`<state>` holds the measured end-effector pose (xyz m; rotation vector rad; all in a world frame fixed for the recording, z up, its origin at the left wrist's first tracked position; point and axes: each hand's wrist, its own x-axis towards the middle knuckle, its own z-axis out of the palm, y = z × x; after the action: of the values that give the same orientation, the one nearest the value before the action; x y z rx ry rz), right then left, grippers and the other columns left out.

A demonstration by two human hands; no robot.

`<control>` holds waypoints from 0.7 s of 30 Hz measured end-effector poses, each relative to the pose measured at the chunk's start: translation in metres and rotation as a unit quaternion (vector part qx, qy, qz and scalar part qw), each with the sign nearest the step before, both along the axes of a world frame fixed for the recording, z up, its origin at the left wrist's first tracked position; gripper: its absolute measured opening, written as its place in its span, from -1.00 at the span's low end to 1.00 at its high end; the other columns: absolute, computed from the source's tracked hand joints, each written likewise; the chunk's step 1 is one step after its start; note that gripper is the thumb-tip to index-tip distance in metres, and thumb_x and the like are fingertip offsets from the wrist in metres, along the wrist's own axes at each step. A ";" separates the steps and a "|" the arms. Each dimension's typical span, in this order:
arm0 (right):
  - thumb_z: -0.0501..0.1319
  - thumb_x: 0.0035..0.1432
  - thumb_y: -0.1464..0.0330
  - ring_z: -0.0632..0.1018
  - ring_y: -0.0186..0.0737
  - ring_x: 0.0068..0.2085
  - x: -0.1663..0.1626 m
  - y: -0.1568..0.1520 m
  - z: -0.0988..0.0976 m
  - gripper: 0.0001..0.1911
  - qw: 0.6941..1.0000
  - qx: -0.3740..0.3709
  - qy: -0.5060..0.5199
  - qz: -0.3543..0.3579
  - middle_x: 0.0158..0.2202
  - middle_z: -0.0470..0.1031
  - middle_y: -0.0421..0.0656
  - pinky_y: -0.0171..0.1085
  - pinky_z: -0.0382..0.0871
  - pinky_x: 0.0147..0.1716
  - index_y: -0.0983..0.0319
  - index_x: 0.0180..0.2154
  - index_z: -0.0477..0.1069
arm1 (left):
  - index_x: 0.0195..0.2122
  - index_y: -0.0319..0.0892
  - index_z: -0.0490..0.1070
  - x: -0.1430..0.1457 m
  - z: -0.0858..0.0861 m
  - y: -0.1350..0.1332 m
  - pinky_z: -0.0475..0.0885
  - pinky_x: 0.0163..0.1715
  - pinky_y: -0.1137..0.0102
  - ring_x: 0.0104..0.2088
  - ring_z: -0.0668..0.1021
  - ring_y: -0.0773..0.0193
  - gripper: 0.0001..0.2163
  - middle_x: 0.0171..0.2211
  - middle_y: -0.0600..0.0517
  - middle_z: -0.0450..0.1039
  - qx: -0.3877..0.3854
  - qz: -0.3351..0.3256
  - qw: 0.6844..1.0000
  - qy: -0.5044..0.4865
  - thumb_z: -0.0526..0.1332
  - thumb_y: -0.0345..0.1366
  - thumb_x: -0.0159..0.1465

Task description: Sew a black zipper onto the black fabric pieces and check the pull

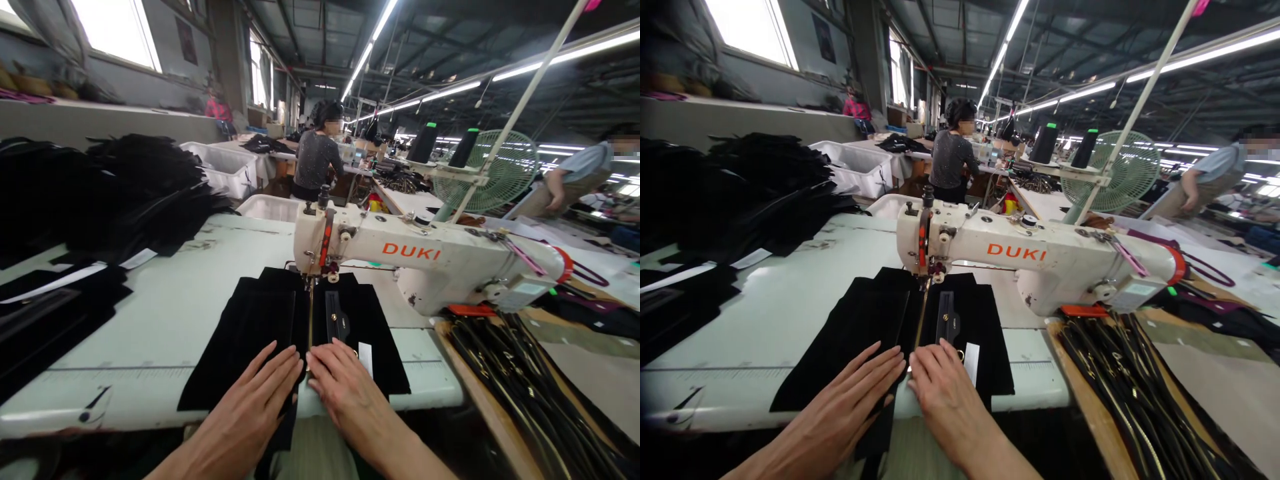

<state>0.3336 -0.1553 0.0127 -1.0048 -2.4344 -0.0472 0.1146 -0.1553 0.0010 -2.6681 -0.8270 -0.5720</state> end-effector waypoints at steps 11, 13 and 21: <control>0.30 0.15 0.58 0.48 0.00 0.07 -0.012 -0.006 -0.011 -0.58 0.971 -0.137 0.160 -0.109 -0.03 0.48 -0.10 0.09 0.35 0.18 0.17 0.03 0.45 | 0.25 -0.35 0.27 -0.004 -0.002 -0.001 0.34 0.22 0.15 0.22 0.40 0.07 -0.49 0.22 -0.12 0.36 0.010 -0.017 0.999 0.033 -0.02 -0.63 0.27; 0.28 0.19 0.56 0.48 0.00 0.05 -0.013 -0.005 -0.013 -0.63 0.974 -0.125 0.160 -0.105 -0.04 0.49 -0.10 0.09 0.37 0.15 0.17 0.02 0.47 | 0.23 -0.32 0.28 -0.003 0.001 0.001 0.33 0.22 0.18 0.20 0.42 0.10 -0.51 0.20 -0.11 0.38 0.002 -0.019 1.000 0.011 -0.02 -0.62 0.28; 0.19 0.32 0.46 0.57 -0.20 -0.17 -0.004 0.007 -0.012 -0.80 0.984 -0.049 0.170 -0.015 -0.20 0.55 -0.22 0.00 0.41 0.14 0.10 -0.07 0.48 | 0.30 -0.12 0.19 -0.017 0.021 0.013 0.32 0.22 0.28 0.16 0.45 0.18 -0.38 0.18 0.00 0.40 -0.122 -0.056 0.991 0.002 0.21 -0.47 0.19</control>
<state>0.3295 -0.1479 0.0011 -0.9999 -2.1257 0.2185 0.0973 -0.1425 0.0222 -2.9521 -0.7969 -0.5223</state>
